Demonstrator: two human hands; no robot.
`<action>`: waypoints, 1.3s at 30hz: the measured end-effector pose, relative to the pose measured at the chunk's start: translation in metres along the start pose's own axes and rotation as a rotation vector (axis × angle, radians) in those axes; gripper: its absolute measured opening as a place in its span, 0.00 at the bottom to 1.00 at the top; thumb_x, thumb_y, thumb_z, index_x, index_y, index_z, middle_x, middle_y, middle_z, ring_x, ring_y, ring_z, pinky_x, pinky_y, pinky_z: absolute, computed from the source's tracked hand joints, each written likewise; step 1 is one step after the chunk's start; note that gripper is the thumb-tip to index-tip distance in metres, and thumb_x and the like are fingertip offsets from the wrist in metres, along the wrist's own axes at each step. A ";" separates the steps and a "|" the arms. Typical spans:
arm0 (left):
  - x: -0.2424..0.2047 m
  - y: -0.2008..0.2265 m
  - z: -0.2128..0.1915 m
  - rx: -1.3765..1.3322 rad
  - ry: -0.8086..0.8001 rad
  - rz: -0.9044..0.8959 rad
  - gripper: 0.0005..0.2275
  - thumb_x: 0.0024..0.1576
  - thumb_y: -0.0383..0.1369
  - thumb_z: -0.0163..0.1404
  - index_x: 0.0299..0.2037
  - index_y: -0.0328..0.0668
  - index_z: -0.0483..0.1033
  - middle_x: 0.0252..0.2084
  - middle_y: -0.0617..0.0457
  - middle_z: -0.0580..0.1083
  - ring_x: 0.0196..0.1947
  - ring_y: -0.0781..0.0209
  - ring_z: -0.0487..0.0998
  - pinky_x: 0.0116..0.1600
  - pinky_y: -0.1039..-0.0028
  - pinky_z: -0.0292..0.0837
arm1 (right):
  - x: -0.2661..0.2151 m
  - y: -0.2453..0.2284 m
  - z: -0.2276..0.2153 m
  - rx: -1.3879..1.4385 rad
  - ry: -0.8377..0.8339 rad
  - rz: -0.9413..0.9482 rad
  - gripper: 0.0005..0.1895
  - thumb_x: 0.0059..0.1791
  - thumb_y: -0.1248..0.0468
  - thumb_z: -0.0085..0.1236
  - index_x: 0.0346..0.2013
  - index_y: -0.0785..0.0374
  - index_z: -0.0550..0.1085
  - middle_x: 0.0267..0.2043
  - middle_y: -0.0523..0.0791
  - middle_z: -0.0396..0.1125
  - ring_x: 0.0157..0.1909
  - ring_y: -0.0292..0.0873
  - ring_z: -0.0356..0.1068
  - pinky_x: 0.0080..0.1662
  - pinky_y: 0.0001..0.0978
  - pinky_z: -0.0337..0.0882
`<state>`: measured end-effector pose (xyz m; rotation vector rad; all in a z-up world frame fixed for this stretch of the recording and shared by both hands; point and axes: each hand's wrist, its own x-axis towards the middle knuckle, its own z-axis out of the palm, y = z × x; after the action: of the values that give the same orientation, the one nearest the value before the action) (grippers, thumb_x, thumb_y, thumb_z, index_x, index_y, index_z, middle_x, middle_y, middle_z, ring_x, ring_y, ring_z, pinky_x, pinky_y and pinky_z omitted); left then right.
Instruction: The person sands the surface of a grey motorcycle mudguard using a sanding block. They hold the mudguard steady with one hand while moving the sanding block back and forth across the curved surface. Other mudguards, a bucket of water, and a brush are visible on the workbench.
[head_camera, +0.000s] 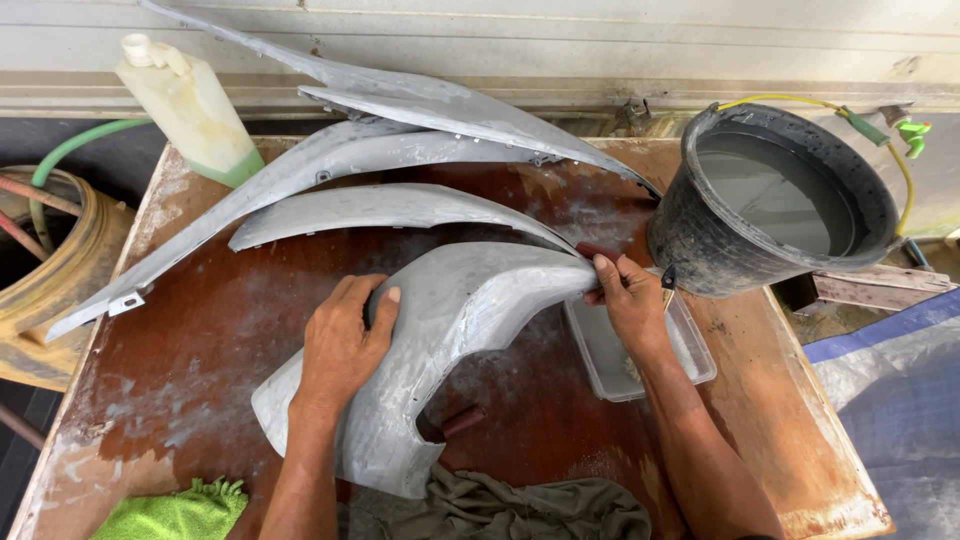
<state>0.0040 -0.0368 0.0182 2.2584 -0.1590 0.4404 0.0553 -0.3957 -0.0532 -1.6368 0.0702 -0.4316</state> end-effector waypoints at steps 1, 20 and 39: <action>0.000 -0.001 0.000 0.001 0.002 -0.002 0.14 0.65 0.42 0.48 0.47 0.41 0.81 0.36 0.43 0.78 0.37 0.44 0.81 0.40 0.54 0.77 | 0.001 -0.001 -0.001 0.001 -0.003 -0.001 0.11 0.56 0.62 0.56 0.46 0.68 0.79 0.25 0.53 0.71 0.23 0.43 0.73 0.30 0.32 0.81; 0.005 -0.021 -0.012 0.130 -0.151 -0.160 0.28 0.62 0.56 0.38 0.36 0.37 0.81 0.23 0.44 0.78 0.23 0.47 0.78 0.36 0.61 0.73 | -0.121 -0.093 0.086 -0.586 -0.426 -0.814 0.11 0.48 0.68 0.59 0.44 0.67 0.79 0.41 0.48 0.66 0.38 0.45 0.65 0.41 0.32 0.70; -0.025 -0.071 -0.051 0.007 -0.111 -0.174 0.24 0.65 0.46 0.39 0.34 0.34 0.81 0.33 0.49 0.80 0.29 0.53 0.78 0.41 0.61 0.74 | -0.120 -0.078 0.109 -0.798 -0.456 -0.964 0.05 0.50 0.63 0.59 0.36 0.57 0.81 0.63 0.43 0.68 0.74 0.53 0.53 0.74 0.64 0.30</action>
<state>-0.0144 0.0477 -0.0100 2.2815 -0.0168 0.2238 -0.0373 -0.2472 -0.0113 -2.4632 -1.0451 -0.7988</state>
